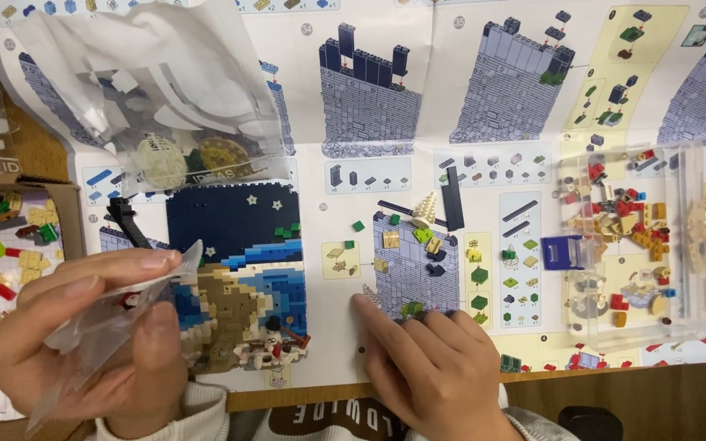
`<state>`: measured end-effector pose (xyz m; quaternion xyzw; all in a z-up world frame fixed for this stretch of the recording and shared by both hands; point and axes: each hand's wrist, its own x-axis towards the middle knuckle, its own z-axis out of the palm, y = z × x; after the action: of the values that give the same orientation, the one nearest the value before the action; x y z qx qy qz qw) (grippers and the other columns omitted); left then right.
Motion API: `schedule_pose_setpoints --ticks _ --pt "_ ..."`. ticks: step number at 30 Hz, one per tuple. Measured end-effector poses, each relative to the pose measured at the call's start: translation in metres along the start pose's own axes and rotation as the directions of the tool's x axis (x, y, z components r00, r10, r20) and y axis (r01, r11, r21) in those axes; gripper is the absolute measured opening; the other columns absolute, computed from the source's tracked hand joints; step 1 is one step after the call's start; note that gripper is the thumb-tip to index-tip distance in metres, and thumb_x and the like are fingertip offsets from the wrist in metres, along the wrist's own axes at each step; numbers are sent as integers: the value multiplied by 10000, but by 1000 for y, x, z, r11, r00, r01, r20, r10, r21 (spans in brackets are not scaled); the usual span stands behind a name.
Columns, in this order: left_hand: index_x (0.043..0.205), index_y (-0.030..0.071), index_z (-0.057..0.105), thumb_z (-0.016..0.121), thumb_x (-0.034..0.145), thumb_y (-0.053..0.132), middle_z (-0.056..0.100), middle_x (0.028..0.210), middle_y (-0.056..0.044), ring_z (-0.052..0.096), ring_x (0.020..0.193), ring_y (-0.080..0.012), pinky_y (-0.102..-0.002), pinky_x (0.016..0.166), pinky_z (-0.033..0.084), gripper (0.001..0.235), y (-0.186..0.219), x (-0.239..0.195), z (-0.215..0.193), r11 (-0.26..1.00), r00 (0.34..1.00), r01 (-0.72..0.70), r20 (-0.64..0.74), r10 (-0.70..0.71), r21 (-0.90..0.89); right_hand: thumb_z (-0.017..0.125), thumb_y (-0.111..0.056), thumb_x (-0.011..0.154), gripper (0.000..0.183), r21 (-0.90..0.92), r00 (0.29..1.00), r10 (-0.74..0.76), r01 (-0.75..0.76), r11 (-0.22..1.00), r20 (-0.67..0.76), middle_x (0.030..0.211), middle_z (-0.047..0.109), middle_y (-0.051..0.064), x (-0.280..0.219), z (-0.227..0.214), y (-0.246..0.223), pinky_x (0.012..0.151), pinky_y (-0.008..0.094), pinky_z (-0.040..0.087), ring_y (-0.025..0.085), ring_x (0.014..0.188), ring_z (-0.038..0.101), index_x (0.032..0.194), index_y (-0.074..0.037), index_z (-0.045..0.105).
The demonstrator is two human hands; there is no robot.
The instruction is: The person opens a sealed plastic bag containing small LEGO pieces, pours them into their hand, and then sorts the pieces into a cardboard box. They also point at the instruction manual while handling the bag and pieces.
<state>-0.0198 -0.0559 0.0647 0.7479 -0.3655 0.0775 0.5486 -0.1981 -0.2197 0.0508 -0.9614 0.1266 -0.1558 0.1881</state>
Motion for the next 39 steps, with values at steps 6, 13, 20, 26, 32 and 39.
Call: schedule_pose_setpoints --ticks 6,13,20,26,32,39 --pt "1237 32 377 580 1003 102 588 1065 -255 686 970 -327 -370 899 634 318 7 0 4 998 998 42 -39 -40 56 641 -165 886 269 1 1000 -15 15 1000 -16 540 454 -28 3 -1 -1 463 302 268 142 488 348 1142 -107 700" --pt "1242 17 381 582 985 53 587 1067 -267 691 971 -329 -371 896 638 328 -4 -1 0 999 999 -38 1 38 7 636 -161 890 272 6 1000 -14 14 1000 -5 548 465 -24 2 0 0 468 308 268 150 494 354 1150 -104 694" --pt "1250 27 359 566 1015 91 578 1079 -283 677 974 -342 -383 903 616 319 8 -1 5 998 999 43 -29 -42 53 634 -143 885 254 14 999 -23 24 1000 -43 542 453 -24 2 0 1 466 307 257 152 492 342 1123 -92 708" --pt "1242 28 357 556 1023 149 580 1065 -270 674 959 -339 -391 903 615 320 11 -1 7 995 998 58 -40 -55 83 647 -132 877 211 9 996 10 -9 1000 -91 540 471 -21 1 1 0 485 309 229 148 495 339 1074 -111 719" --pt "1282 39 360 556 1016 106 571 1100 -271 674 984 -330 -387 931 634 337 1 -5 -1 999 999 32 11 -32 31 636 -107 865 214 34 994 27 -23 999 -105 543 457 -31 1 1 0 498 307 218 143 501 338 1065 -113 714" --pt "1275 41 376 580 990 123 588 1098 -262 695 990 -314 -375 928 644 360 -5 -4 -6 1000 999 0 47 -1 18 631 -117 866 210 36 994 35 -31 999 -100 532 449 -33 1 1 0 490 309 218 141 490 333 1057 -115 716"
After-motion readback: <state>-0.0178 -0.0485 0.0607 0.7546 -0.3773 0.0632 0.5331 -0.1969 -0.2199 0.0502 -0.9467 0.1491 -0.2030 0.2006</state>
